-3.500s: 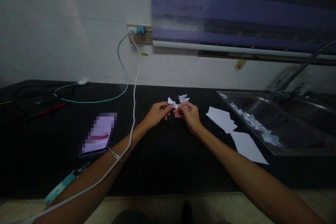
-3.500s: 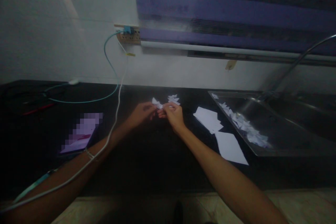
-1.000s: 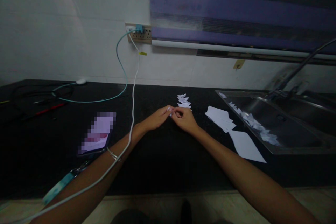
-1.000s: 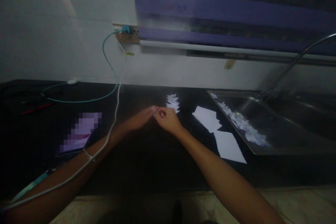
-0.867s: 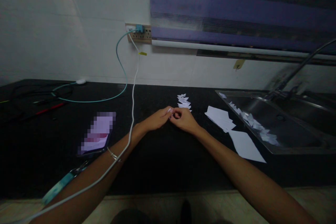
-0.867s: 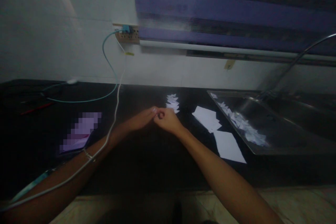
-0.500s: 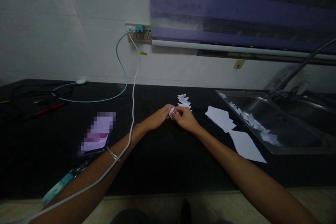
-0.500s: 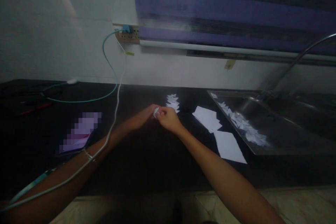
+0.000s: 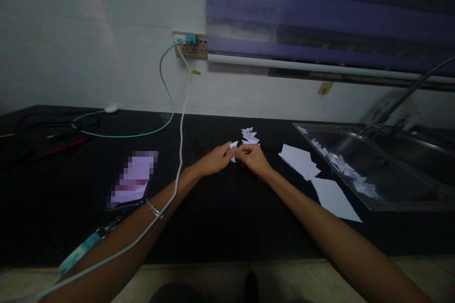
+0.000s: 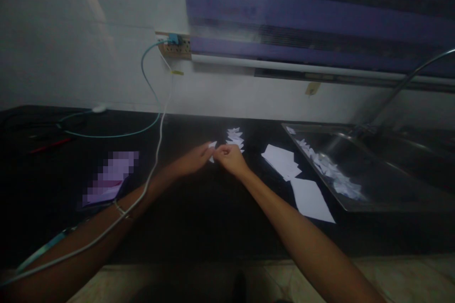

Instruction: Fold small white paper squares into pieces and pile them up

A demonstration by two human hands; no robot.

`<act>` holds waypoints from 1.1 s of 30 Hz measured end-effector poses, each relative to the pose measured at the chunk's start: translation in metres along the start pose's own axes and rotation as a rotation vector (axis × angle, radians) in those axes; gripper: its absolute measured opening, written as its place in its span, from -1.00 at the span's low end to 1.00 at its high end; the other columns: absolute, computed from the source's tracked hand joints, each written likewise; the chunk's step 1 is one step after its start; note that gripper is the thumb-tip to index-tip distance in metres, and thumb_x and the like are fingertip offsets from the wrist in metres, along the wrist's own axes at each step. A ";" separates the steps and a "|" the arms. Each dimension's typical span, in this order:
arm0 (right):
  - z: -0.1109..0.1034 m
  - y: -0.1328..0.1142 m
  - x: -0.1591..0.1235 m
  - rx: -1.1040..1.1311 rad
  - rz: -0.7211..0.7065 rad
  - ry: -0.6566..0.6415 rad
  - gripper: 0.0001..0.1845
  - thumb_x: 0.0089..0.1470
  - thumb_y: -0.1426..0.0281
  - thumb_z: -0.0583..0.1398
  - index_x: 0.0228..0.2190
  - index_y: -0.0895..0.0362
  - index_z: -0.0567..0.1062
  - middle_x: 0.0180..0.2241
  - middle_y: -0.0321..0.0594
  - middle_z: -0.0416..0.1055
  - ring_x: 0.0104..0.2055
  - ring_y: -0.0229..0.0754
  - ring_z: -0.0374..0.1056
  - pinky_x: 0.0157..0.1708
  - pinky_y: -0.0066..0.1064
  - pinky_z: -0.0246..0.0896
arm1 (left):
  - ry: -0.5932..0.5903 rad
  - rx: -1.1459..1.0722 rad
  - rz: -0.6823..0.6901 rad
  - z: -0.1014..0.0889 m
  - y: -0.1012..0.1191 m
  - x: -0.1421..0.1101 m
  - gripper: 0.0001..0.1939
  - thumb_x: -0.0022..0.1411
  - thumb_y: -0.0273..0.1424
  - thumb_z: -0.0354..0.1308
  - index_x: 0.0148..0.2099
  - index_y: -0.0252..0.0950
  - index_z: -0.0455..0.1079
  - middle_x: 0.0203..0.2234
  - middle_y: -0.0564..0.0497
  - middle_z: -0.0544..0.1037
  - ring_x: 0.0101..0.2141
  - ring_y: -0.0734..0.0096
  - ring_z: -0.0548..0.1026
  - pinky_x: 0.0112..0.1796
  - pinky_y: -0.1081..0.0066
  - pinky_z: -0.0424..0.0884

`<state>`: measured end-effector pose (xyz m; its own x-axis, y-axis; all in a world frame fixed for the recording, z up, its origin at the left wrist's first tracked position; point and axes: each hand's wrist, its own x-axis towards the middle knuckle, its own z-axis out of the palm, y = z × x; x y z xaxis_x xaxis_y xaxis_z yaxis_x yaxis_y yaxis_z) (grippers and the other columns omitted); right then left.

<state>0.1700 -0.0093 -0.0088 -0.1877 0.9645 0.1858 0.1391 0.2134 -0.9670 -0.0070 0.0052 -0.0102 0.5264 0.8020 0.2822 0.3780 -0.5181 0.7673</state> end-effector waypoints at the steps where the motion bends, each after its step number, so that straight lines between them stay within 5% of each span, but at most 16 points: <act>1: 0.000 0.000 0.000 -0.011 0.009 0.002 -0.71 -0.12 0.21 0.32 -0.64 0.13 0.43 -0.72 -0.41 0.24 -0.67 -0.37 0.08 -0.63 -0.47 -0.12 | 0.011 -0.007 0.001 0.001 -0.001 0.000 -0.55 0.46 0.01 -0.12 -0.19 -0.26 0.33 -0.39 -0.03 0.45 -0.32 0.28 0.40 -0.27 0.30 0.35; 8: 0.001 0.003 0.000 0.042 -0.071 -0.037 -0.77 -0.03 0.22 0.28 -0.44 0.14 0.51 -0.63 -0.42 0.30 -0.65 -0.36 0.15 -0.62 -0.47 0.02 | 0.072 0.026 -0.054 0.000 0.003 0.002 -0.52 0.46 0.00 -0.10 -0.15 -0.29 0.39 -0.33 -0.04 0.49 -0.30 0.32 0.40 -0.25 0.33 0.36; 18: 0.000 0.005 -0.001 0.043 -0.124 -0.137 -0.65 0.10 0.07 0.28 -0.35 0.12 0.52 -0.57 -0.39 0.30 -0.60 -0.34 0.17 -0.59 -0.45 0.06 | -0.090 0.157 0.022 -0.009 0.004 -0.003 -0.43 0.51 -0.08 -0.22 -0.19 -0.33 0.51 -0.46 -0.07 0.56 -0.39 0.27 0.51 -0.27 0.31 0.39; 26: 0.000 0.004 0.000 0.052 -0.005 0.005 -0.54 -0.10 -0.01 0.39 -0.53 0.14 0.49 -0.64 -0.39 0.28 -0.67 -0.36 0.14 -0.66 -0.45 0.00 | -0.026 0.079 -0.008 -0.003 0.003 -0.002 -0.43 0.48 0.00 -0.19 -0.32 -0.29 0.41 -0.51 0.00 0.49 -0.44 0.35 0.42 -0.35 0.38 0.31; 33: 0.002 -0.002 -0.001 0.258 -0.006 0.057 -0.57 -0.13 0.05 0.43 -0.43 0.12 0.51 -0.63 -0.46 0.22 -0.65 -0.39 0.08 -0.64 -0.46 0.12 | 0.082 0.024 -0.044 -0.007 0.009 -0.001 -0.43 0.43 0.05 -0.21 -0.44 -0.26 0.22 -0.59 0.09 0.30 -0.51 0.45 0.26 -0.46 0.42 0.17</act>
<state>0.1683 -0.0107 -0.0071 -0.1315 0.9721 0.1944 -0.1162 0.1796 -0.9769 -0.0093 0.0017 -0.0001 0.4452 0.8453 0.2955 0.4180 -0.4880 0.7662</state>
